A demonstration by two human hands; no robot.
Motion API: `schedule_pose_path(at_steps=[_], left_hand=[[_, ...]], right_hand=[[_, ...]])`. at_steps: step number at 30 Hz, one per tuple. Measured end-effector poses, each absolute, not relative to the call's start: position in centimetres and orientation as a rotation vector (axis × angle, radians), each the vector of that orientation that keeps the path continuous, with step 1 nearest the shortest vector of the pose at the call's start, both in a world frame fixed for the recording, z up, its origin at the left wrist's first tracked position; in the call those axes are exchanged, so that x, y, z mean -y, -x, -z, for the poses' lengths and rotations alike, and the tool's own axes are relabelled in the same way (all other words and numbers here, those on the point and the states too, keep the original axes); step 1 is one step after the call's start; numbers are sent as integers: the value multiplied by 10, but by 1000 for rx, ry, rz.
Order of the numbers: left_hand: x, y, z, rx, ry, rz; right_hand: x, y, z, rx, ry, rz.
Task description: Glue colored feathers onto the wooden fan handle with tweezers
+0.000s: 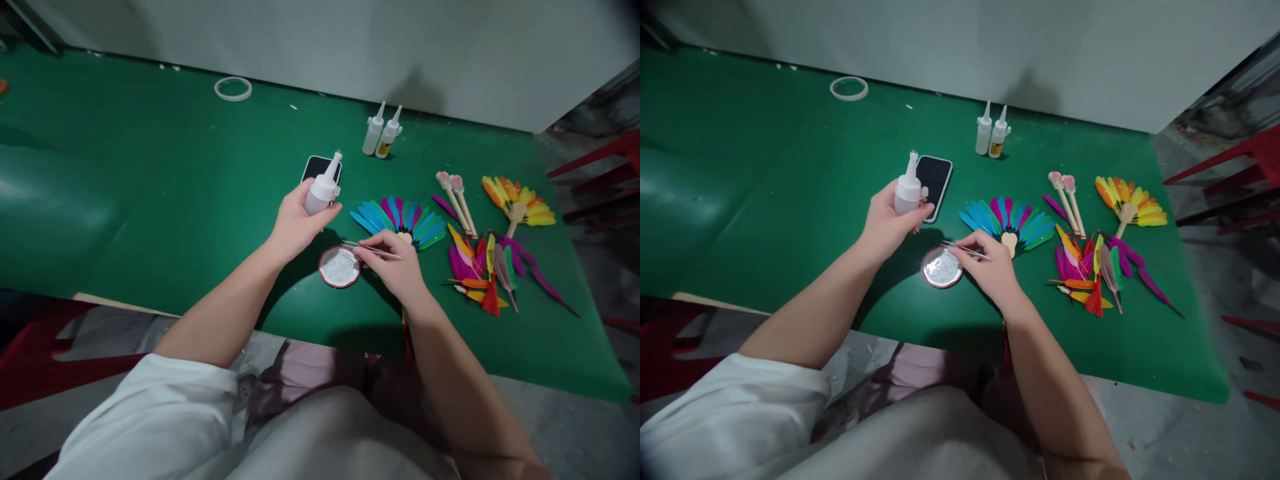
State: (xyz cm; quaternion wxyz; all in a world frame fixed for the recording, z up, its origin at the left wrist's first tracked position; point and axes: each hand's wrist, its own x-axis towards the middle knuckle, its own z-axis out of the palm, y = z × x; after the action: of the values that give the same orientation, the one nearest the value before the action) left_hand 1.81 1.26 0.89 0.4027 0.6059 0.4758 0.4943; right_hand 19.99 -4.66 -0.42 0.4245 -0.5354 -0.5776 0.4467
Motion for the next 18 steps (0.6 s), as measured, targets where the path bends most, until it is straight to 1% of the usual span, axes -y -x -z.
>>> schedule_pose_path(at_steps=[6,12,18], left_hand=[[-13,-18,-8,-1195,-1528,-1243],[-14,-17,-8,-1196,-1523,-1257],[-14,-17,-8,-1205,-1540,-1253]], right_hand=[[45,-198,10,1557,1348,-1053],[46,-200,12,1809,1304,-904],[47,-200,14,1906,1282,-884]])
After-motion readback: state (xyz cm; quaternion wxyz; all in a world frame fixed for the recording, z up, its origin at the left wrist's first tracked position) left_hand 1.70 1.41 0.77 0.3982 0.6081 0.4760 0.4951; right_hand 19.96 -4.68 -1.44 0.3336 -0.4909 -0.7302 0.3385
